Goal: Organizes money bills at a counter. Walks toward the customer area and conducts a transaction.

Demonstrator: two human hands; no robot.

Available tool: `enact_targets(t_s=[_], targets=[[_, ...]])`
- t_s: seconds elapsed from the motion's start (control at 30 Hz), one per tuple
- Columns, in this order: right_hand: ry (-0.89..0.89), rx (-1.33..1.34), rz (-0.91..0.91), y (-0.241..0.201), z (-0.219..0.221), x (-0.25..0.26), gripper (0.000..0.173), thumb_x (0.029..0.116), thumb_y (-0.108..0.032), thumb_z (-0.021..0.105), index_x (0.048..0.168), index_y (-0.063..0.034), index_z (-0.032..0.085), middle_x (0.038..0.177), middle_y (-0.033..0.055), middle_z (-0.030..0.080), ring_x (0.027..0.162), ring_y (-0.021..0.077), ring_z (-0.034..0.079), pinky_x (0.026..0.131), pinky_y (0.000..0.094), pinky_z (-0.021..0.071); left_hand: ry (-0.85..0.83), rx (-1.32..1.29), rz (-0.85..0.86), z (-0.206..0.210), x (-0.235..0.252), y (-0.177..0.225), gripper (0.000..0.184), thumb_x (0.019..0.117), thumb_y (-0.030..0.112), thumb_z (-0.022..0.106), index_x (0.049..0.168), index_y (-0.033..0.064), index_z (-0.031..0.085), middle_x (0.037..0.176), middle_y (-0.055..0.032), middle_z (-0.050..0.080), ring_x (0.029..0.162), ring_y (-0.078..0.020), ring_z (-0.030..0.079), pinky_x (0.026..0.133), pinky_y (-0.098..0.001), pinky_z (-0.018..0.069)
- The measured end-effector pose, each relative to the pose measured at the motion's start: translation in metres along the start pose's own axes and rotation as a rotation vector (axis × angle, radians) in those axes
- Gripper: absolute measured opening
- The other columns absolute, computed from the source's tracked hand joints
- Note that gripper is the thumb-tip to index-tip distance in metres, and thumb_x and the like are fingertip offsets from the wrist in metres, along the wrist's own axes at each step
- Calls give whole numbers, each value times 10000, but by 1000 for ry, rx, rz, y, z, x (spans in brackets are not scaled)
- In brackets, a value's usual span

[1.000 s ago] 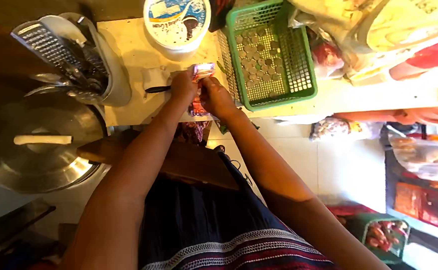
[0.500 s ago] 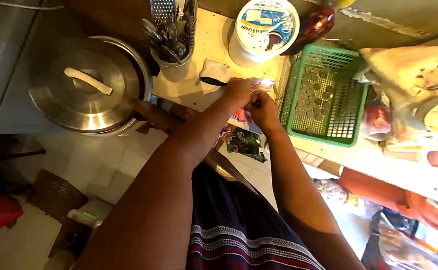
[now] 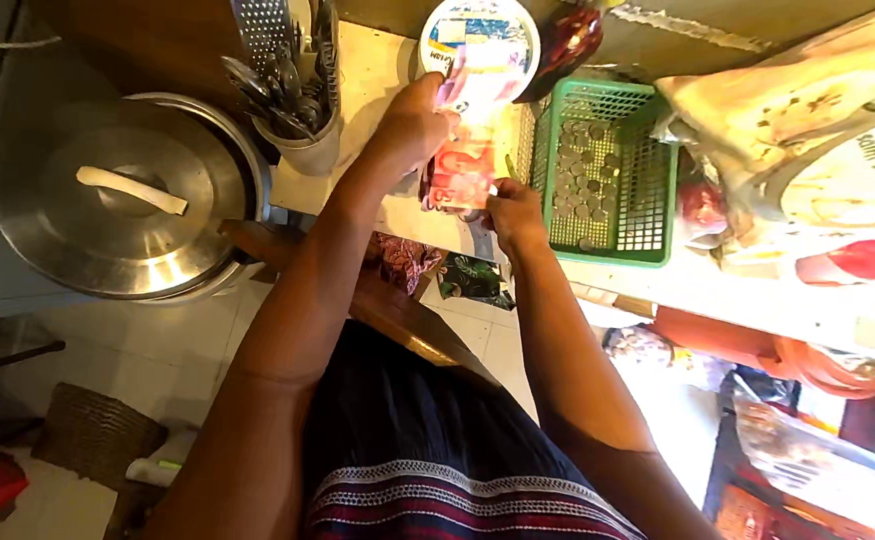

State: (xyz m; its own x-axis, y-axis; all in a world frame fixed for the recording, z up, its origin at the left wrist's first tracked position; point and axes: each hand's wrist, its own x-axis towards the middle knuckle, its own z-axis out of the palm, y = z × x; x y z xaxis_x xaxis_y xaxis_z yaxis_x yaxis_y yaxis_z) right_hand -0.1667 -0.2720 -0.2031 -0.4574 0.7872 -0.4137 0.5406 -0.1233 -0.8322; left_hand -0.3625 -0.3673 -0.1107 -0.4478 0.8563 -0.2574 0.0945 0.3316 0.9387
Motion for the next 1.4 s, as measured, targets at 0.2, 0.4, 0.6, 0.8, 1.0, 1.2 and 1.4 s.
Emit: enact_targets(t_s=[0.2, 0.4, 0.6, 0.8, 1.0, 1.2, 1.4], targets=[[90, -442, -148, -5, 9, 20, 286, 931, -121, 694, 1164, 42, 662, 1088, 255, 688, 1047, 402, 662, 943, 633, 488, 54, -770, 57, -2, -9, -10, 320, 960, 7, 579, 1278, -23, 556, 1054, -163, 700, 893, -242, 718, 765, -401, 621], [42, -383, -207, -4, 4, 31, 317, 917, -174, 767, 1152, 25, 690, 1063, 206, 701, 977, 311, 672, 912, 536, 526, -115, -1102, -92, -2, -8, -15, 295, 960, 196, 416, 1176, 45, 549, 1014, -180, 680, 906, -273, 707, 762, -438, 608], [99, -151, -208, -26, -2, 17, 399, 1061, -368, 515, 1217, -36, 673, 1108, 127, 664, 899, 196, 646, 799, 406, 564, -7, -916, -211, 8, -5, -6, 226, 970, 150, 490, 1135, 32, 589, 937, -138, 699, 828, -212, 713, 716, -374, 613], [-108, 429, -180, -55, -3, -34, 590, 1020, -679, 379, 1254, -168, 559, 964, -16, 703, 714, 80, 671, 619, 281, 588, 56, -594, -54, 28, -1, -7, 481, 870, -41, 718, 1306, -16, 515, 1112, -152, 681, 964, -206, 707, 830, -369, 618], [25, 576, -232, -53, -4, -23, 222, 989, -241, 700, 1187, -144, 671, 947, -6, 723, 801, 96, 715, 725, 291, 631, -179, -664, -89, 32, -4, -11, 355, 838, -10, 570, 1188, 44, 573, 951, -82, 710, 808, -146, 715, 703, -325, 620], [-41, 676, -201, -39, -11, -22, 253, 962, -280, 727, 1176, -152, 686, 932, 23, 731, 748, 108, 708, 677, 316, 628, -121, -447, 32, 42, -1, -14, 209, 941, -28, 617, 1149, -18, 633, 1010, -95, 721, 912, -136, 711, 843, -331, 608], [-27, 761, -169, -32, -12, -20, 173, 962, -248, 731, 1107, -156, 707, 909, 12, 733, 746, 96, 705, 677, 299, 621, -110, -461, 93, 45, 0, -14, 297, 906, 59, 731, 1182, -15, 651, 1058, -112, 733, 975, -174, 720, 888, -374, 613]])
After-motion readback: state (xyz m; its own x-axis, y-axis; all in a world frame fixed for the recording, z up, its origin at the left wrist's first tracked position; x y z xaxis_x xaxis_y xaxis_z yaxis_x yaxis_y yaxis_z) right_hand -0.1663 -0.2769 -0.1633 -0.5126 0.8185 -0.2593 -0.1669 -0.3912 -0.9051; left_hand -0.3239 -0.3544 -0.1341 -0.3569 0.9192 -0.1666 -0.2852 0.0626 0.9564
